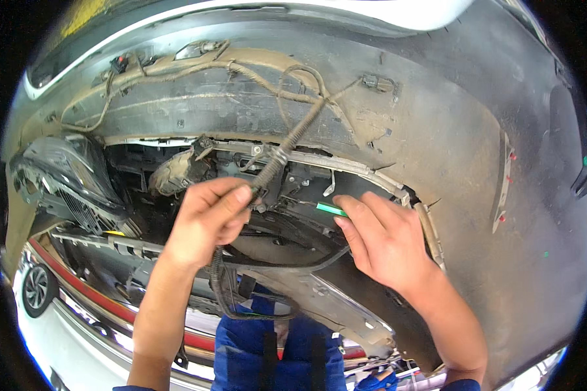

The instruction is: The person uses a green utility knife to cut and remove a black wire loom from the front bumper area of a white car. They carefully slice along the loom, peel it away, and expose the internal wires while working under the open hood in a garage.

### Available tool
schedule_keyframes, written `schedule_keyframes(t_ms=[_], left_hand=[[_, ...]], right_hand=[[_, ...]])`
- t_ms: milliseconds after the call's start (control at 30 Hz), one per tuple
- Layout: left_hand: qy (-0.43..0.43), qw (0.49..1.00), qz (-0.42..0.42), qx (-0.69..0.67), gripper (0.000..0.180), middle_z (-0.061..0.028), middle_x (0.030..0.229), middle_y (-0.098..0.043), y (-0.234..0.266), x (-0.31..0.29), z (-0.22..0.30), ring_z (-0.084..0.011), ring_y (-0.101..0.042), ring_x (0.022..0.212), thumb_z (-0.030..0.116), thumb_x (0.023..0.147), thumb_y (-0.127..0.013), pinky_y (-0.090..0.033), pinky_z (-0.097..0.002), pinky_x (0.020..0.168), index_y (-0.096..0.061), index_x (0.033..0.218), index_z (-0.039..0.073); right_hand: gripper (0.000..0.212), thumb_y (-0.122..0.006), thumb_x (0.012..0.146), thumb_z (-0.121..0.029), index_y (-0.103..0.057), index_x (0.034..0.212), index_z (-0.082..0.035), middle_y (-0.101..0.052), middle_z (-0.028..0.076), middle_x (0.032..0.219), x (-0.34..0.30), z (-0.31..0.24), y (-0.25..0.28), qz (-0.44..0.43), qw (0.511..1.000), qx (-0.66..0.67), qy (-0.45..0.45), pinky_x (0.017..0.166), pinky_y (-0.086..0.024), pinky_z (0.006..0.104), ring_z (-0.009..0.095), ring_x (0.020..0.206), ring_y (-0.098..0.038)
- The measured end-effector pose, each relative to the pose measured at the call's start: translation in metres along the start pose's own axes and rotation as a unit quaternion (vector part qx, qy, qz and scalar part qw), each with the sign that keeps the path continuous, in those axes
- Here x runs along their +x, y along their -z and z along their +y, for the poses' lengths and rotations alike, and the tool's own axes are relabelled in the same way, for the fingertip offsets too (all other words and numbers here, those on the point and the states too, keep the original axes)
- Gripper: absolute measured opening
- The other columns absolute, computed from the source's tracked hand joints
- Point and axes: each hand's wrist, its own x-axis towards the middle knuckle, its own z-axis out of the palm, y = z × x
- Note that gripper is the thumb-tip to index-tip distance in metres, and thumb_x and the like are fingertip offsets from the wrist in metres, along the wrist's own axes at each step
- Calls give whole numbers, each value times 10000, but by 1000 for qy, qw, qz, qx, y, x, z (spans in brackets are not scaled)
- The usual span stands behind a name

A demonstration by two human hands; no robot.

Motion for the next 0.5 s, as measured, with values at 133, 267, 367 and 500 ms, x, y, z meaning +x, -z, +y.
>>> schedule_keyframes(t_ms=[133, 267, 367, 500], left_hand=[[48, 999, -13, -17, 242, 69, 632, -394, 5, 10, 34, -18, -272, 498, 225, 1052, -606, -178, -222, 430, -655, 983, -2], [45, 999, 6, 7, 254, 74, 621, -381, 0, 10, 57, -19, -264, 495, 226, 1053, -601, -171, -221, 428, -651, 976, -11], [47, 998, 26, 36, 265, 83, 611, -367, -3, 10, 72, -18, -265, 494, 229, 1052, -603, -165, -223, 425, -649, 972, -20], [52, 995, 34, 79, 258, 94, 607, -363, -9, 9, 84, -16, -271, 500, 227, 1054, -602, -175, -226, 436, -652, 967, -10]], right_hand=[[299, -766, 812, -111, -666, 1085, -46, -533, 67, 753, 17, 15, -3, 44, 994, -69, 69, 497, -465, 363, 238, 587, -587], [306, -703, 783, -119, -670, 1081, -56, -522, 40, 775, 40, 20, 0, 69, 987, -108, 93, 509, -491, 347, 195, 641, -605], [329, -681, 769, -127, -668, 1090, -57, -524, 30, 785, 53, 20, 5, 88, 984, -109, 113, 521, -504, 341, 187, 651, -606], [321, -681, 774, -143, -667, 1083, -58, -525, 28, 783, 59, 20, 13, 87, 984, -108, 113, 522, -507, 340, 186, 652, -607]])
